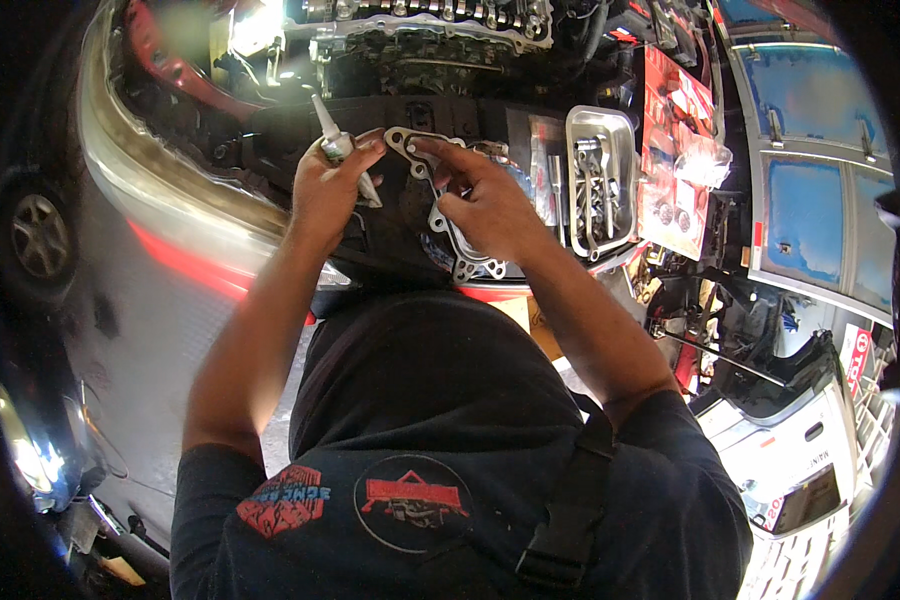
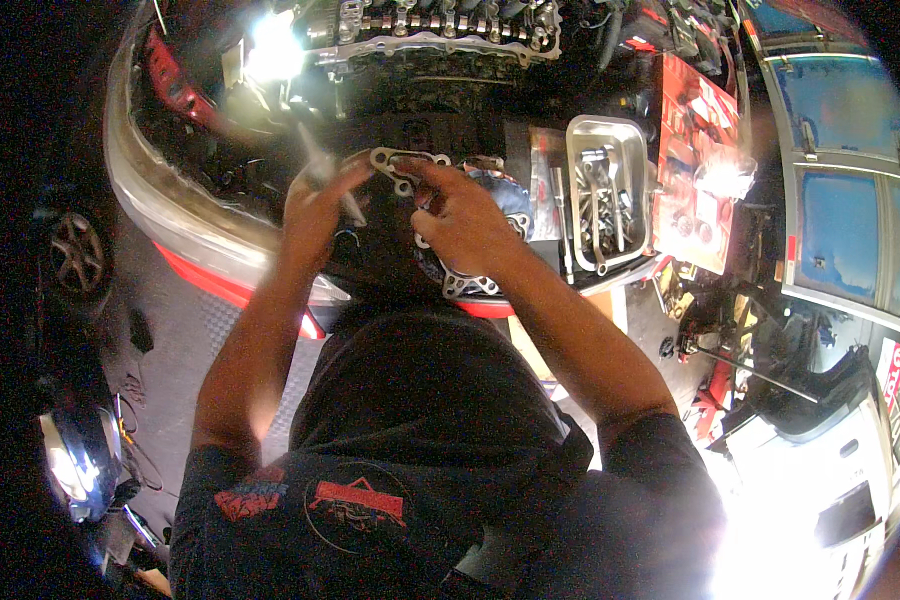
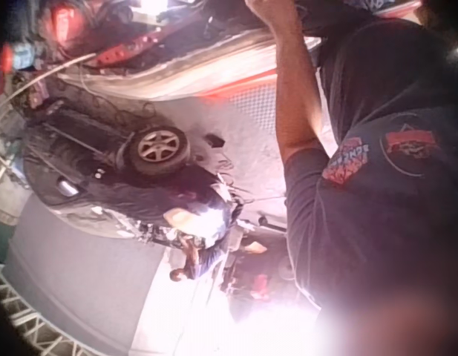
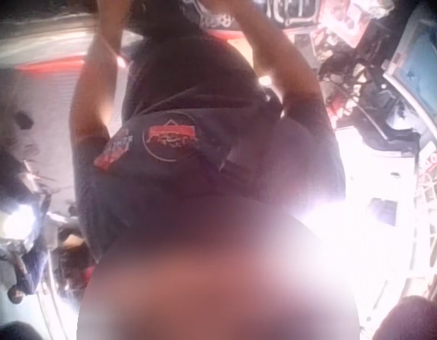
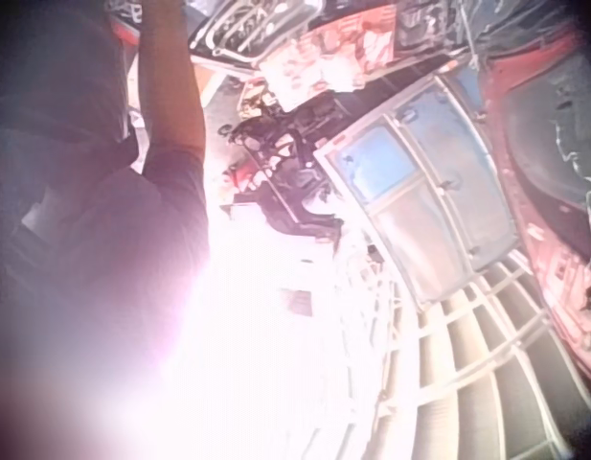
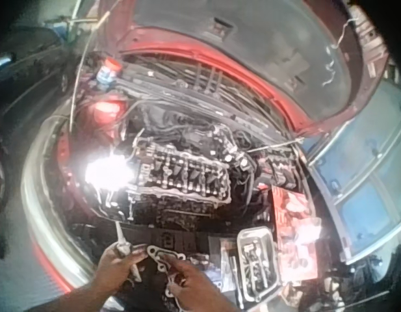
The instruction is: The person holds a metal gasket and applies sealant from a tube along its edges. They wipe the gasket with a cloth and continue applying sealant to different sections before the clip ends.
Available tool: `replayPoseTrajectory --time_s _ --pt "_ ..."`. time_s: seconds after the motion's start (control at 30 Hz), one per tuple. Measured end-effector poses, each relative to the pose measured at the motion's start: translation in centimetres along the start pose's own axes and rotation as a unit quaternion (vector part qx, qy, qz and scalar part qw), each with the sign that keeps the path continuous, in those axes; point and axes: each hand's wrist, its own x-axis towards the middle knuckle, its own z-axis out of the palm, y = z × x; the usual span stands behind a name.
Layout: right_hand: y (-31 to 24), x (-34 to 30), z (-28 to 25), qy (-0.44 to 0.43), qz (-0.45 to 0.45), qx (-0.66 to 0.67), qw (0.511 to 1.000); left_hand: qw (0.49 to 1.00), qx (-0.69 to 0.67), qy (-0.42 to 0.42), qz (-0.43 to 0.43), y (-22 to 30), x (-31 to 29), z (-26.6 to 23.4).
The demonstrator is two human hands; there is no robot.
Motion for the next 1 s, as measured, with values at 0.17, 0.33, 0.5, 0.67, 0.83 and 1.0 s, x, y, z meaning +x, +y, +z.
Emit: replayPoseTrajectory --time_s 0.17,0.33,0.5,0.67,0.83,1.0 --pt "0.2 0.8 0.4 0.008 -0.011 -0.027 1.0 0.999 0.039 -0.001 -0.01 0.2 0.4 0.2" --pt "0.2 0.9 0.5 0.018 -0.039 -0.061 0.997 0.999 0.028 0.036 -0.003 0.1 0.2 0.8" --pt "0.3 1.2 0.6 0.041 -0.085 -0.138 0.986 0.999 0.034 0.024 0.001 0.0 0.2 0.5" --pt "0.6 1.8 0.6 0.053 -0.102 -0.189 0.975 0.999 0.029 0.016 -0.005 -0.4 0.6 0.4" --pt "0.6 1.6 0.5 0.046 -0.098 -0.234 0.966 1.0 0.022 0.009 -0.004 -0.4 0.5 0.4" --pt "0.4 1.3 0.3 0.055 -0.115 -0.306 0.943 1.0 0.014 0.001 0.011 -0.4 0.4 0.5"
